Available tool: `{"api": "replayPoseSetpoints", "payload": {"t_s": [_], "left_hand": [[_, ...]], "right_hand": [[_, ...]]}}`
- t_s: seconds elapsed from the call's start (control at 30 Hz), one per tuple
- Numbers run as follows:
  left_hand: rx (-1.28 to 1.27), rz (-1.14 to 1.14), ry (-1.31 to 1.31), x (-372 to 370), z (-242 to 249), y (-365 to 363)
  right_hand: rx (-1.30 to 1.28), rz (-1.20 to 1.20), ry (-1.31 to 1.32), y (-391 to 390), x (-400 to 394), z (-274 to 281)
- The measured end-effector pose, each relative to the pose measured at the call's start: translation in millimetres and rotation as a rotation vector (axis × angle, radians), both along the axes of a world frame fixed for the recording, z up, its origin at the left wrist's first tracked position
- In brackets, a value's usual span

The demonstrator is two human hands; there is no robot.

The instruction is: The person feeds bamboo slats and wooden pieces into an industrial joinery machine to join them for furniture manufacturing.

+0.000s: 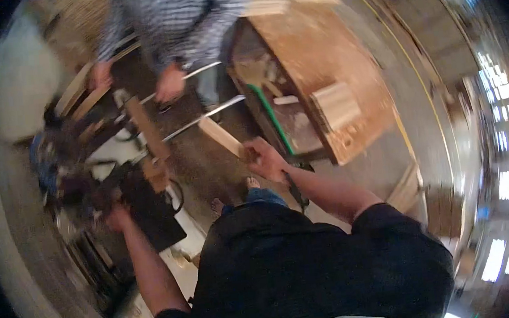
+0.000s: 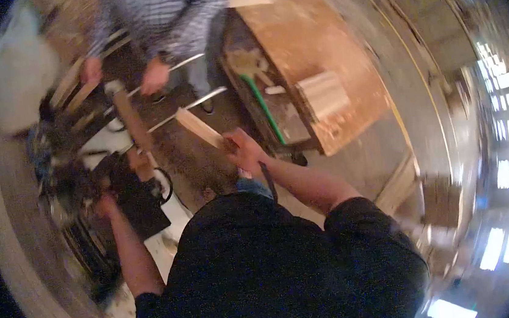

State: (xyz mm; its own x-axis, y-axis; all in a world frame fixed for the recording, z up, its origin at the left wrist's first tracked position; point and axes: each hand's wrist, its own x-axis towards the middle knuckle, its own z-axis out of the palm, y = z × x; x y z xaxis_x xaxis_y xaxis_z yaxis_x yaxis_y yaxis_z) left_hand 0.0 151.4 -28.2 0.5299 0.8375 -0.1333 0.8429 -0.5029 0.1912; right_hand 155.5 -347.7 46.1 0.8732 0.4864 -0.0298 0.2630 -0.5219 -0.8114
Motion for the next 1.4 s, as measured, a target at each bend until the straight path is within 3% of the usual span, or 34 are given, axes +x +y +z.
{"api": "replayPoseSetpoints", "payload": {"t_s": [0.07,0.13,0.2,0.33,0.37,0.4,0.43,0.47,0.53,0.63,0.7,0.73,0.77,0.83,0.87,0.93,1.0,1.1,1.2,1.27,1.4], "left_hand": [[-0.272,0.533,-0.261,10,15,-2],[-0.498,0.635,-0.662,14,8,0],[-0.509,0.601,-0.635,18,-23,32],[-0.53,0.64,-0.563,7,-75,93],[-0.528,0.626,-0.559,5,-69,88],[-0.411,0.392,-0.369,-2,-56,71],[-0.289,0.161,-0.181,-8,-43,56],[-0.285,0.153,-0.183,-3,-31,43],[-0.42,0.713,-0.394,16,-9,17],[-0.421,0.651,-0.446,17,5,11],[-0.42,0.601,-0.439,30,65,-39],[-0.422,0.555,-0.431,34,87,-58],[-0.419,0.552,-0.429,12,27,-12],[-1.677,0.472,-0.831,-34,-66,122],[-1.674,0.472,-0.83,-16,-64,63],[-0.522,0.519,-0.669,5,-1,14],[-0.514,0.51,-0.66,10,8,3],[-0.496,0.484,-0.63,16,16,-6],[-0.477,0.464,-0.597,15,20,-9],[-0.462,0.449,-0.573,14,22,-10],[-0.48,0.447,-0.617,12,16,-3]], "right_hand": [[0.072,-0.168,-0.023,-16,8,12],[0.153,-0.299,-0.054,-33,23,17],[0.395,-0.708,-0.116,-55,35,14],[0.568,-1.121,-0.129,-132,56,13],[0.426,-1.199,-0.164,-178,65,-23],[0.28,-1.269,-0.196,-212,69,-54],[0.441,-1.375,-0.114,-213,62,-35],[0.607,-1.473,-0.028,-212,56,-13],[0.617,-1.55,0.072,-240,52,-32],[0.663,-1.591,0.204,-264,48,-53],[0.7,-1.564,0.238,-270,46,-64],[0.577,-1.517,0.228,-273,45,-69],[0.458,-1.466,0.216,-275,47,-75],[0.387,-1.468,0.181,-285,52,-112],[0.314,-1.464,0.143,-285,53,-119],[0.34,-1.461,0.232,-286,52,-116],[0.369,-1.456,0.318,-290,55,-122],[0.244,-1.399,0.212,-306,60,-148],[0.169,-1.377,0.258,-294,59,-124],[-0.114,-1.372,-0.025,-300,65,-144],[-0.027,-1.395,0.038,-312,67,-166]]}}
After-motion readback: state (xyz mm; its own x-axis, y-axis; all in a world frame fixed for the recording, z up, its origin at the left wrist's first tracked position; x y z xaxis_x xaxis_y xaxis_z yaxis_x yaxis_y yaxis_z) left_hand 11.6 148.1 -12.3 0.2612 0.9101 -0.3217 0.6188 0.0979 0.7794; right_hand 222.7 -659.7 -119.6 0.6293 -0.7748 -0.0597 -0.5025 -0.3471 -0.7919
